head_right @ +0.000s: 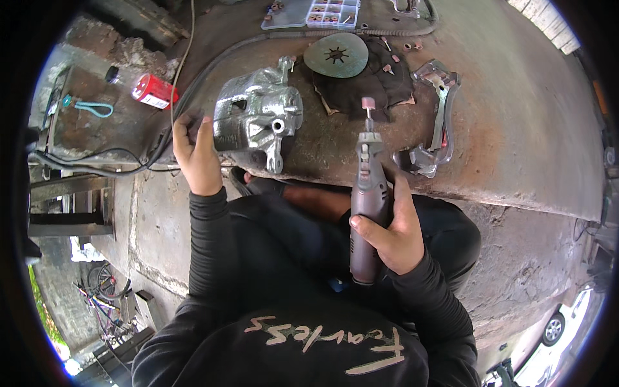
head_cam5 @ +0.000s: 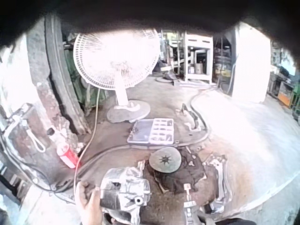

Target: The person uses a rotary tool to grind and polish a metal part, likely a brake caliper. They hold the part with one hand and operate the tool with the other, rotating the part to access different surfaces.

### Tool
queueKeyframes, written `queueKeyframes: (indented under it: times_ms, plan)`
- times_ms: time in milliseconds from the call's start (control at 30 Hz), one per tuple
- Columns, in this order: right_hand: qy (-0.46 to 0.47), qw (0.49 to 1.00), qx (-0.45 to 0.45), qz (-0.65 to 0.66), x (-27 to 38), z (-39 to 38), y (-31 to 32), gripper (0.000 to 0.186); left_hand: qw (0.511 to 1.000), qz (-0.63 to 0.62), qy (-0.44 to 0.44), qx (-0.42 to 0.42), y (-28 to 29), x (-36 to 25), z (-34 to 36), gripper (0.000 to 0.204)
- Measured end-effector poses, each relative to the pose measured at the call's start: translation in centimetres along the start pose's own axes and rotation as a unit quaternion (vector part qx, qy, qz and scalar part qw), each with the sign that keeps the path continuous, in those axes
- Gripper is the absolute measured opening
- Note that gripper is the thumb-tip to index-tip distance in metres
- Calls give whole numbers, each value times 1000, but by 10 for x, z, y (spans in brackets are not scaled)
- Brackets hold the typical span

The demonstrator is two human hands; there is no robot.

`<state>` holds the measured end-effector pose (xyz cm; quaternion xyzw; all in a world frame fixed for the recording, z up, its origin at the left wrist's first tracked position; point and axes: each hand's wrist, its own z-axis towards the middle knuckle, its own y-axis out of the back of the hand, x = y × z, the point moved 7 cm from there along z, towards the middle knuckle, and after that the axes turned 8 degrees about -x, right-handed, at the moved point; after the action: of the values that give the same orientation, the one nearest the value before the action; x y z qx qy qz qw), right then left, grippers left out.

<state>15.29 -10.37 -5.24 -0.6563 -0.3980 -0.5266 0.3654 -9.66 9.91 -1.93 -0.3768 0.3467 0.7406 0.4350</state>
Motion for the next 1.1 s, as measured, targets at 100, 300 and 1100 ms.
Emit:
queueKeyframes:
  times_ms: [100, 300, 1100]
  plan:
    - [-5, 999, -25, -40, 5, 16, -2, 76, 981, -135, 133, 52, -9, 43, -4, 27]
    - [-112, 980, 22, 161, 1, 33, -20, 81, 934, -214, 275, 83, -25, 54, -2, 29]
    - [-213, 967, 84, 113, -29, -26, -19, 70, 971, -152, 54, 177, -31, 21, -10, 53]
